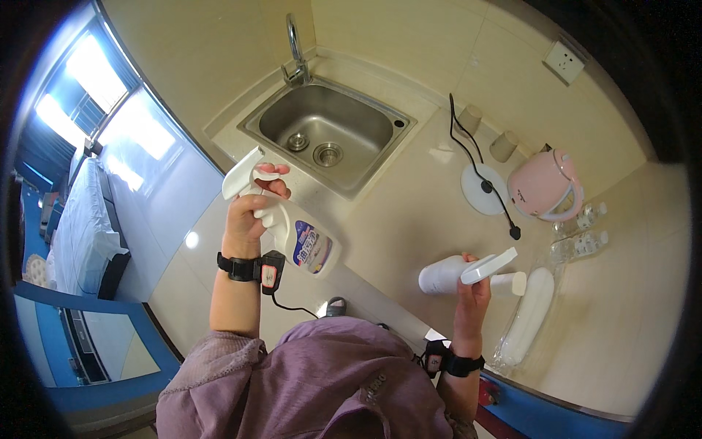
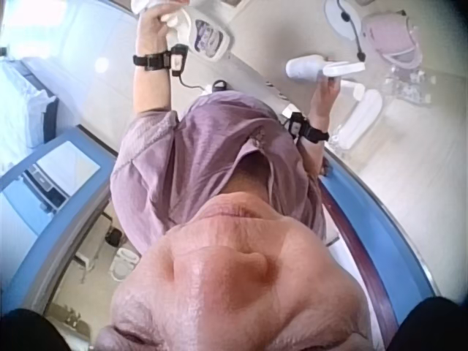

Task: The person assembles two white spray bottles by hand. They unscrew the pump heads, insert the dip tubes, and reattach the heads to the bottles. The person handles the bottles and tubes directly without using additional tools.

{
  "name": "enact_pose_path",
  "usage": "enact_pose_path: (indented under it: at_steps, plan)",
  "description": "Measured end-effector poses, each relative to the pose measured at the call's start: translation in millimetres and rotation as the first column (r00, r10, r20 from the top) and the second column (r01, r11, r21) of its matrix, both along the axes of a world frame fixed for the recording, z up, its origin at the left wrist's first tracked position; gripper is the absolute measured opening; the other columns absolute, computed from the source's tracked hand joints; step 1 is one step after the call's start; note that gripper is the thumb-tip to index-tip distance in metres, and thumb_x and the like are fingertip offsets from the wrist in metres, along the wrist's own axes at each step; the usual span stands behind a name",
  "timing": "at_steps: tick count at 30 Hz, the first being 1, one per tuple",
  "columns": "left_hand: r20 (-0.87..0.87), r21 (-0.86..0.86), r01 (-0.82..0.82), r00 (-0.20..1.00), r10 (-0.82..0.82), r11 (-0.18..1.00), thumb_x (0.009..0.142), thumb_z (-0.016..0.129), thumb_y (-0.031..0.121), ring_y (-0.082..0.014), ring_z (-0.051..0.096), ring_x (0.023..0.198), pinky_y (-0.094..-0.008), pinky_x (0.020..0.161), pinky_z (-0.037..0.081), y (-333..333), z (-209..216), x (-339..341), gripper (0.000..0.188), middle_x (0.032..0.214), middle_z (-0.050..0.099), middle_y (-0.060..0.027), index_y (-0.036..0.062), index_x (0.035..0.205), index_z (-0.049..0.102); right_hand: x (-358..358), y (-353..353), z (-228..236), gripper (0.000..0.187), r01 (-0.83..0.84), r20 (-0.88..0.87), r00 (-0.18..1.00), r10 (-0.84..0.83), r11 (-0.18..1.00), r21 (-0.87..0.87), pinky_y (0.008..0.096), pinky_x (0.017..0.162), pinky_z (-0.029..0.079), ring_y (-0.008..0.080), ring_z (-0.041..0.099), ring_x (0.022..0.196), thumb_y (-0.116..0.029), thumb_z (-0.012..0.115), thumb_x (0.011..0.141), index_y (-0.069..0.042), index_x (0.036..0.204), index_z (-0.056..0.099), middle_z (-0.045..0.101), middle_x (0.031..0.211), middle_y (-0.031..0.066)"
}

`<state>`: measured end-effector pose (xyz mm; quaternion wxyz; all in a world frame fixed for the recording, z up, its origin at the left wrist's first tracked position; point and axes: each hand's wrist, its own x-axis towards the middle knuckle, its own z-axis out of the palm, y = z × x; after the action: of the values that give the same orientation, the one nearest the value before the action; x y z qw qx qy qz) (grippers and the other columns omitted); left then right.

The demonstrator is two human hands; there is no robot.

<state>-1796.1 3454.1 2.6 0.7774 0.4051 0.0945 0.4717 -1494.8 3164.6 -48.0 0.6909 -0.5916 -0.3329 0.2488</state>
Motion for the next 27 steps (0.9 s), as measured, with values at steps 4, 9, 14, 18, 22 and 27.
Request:
enact_pose_path:
  at_steps: [4,9,14,18,22,27]
  plan:
    - [0.142,0.043,0.137,0.98,-0.142,0.99,0.06,0.066,0.007,-0.0168,0.055,0.075,-0.0357,0.076,0.043,-1.8,0.7,8.8,0.05,0.086,0.06,-0.0076,0.0079,0.11,0.062,0.2,0.0,1.9,0.051,-0.006,0.007,1.0,0.006,1.0,0.008,0.0374,0.109,0.03,0.0215,0.046,0.124,-0.028,0.065,0.09,0.0,0.129,0.049,0.052,0.132,0.0125]
    - [0.331,0.094,0.286,0.895,-0.301,0.954,0.059,0.071,0.008,-0.0205,0.054,0.072,-0.036,0.068,0.04,-6.2,-0.7,18.1,0.049,0.082,0.06,-0.0089,0.005,0.107,0.061,-2.2,0.9,6.9,0.05,-0.007,0.001,1.0,0.007,1.0,-0.027,0.0366,0.108,0.031,0.021,0.046,0.123,-0.026,0.064,0.091,0.001,0.13,0.048,0.051,0.133,0.0123]
    - [0.299,0.175,0.362,0.867,-0.4,0.916,0.059,0.071,0.014,-0.0147,0.046,0.069,-0.033,0.07,0.035,-19.0,15.0,24.7,0.045,0.075,0.057,-0.0015,0.0138,0.104,0.064,-5.4,0.9,12.0,0.05,-0.009,0.014,1.0,0.01,0.999,-0.048,0.0369,0.109,0.03,0.0222,0.045,0.125,-0.024,0.059,0.092,0.003,0.132,0.045,0.05,0.134,0.0139]
    - [0.295,0.195,0.389,0.852,-0.432,0.9,0.059,0.071,0.016,-0.0143,0.045,0.067,-0.0329,0.068,0.034,-23.7,17.4,27.7,0.044,0.073,0.056,-0.001,0.0142,0.102,0.064,-0.8,-1.1,3.8,0.051,-0.017,0.024,1.0,0.017,1.0,0.003,0.0373,0.108,0.03,0.0224,0.046,0.124,-0.025,0.062,0.092,0.003,0.131,0.046,0.051,0.133,0.0154]
    - [0.273,0.155,0.376,0.873,-0.405,0.914,0.059,0.072,0.016,-0.0148,0.045,0.067,-0.033,0.068,0.035,-27.4,17.8,30.5,0.047,0.075,0.057,-0.0014,0.0132,0.105,0.063,-0.8,-3.4,3.9,0.05,-0.009,0.028,1.0,0.009,1.0,0.008,0.0375,0.109,0.03,0.0228,0.045,0.125,-0.025,0.062,0.092,0.003,0.13,0.047,0.051,0.133,0.016]
    - [0.244,0.011,0.37,0.9,-0.361,0.929,0.064,0.074,0.014,-0.0163,0.053,0.073,-0.0358,0.077,0.041,-31.8,14.9,35.8,0.06,0.089,0.063,-0.0047,0.0056,0.12,0.057,1.2,-8.4,2.9,0.051,-0.011,0.013,1.0,0.011,0.999,-0.03,0.0376,0.111,0.027,0.0231,0.043,0.128,-0.021,0.058,0.092,0.005,0.134,0.043,0.048,0.136,0.0151]
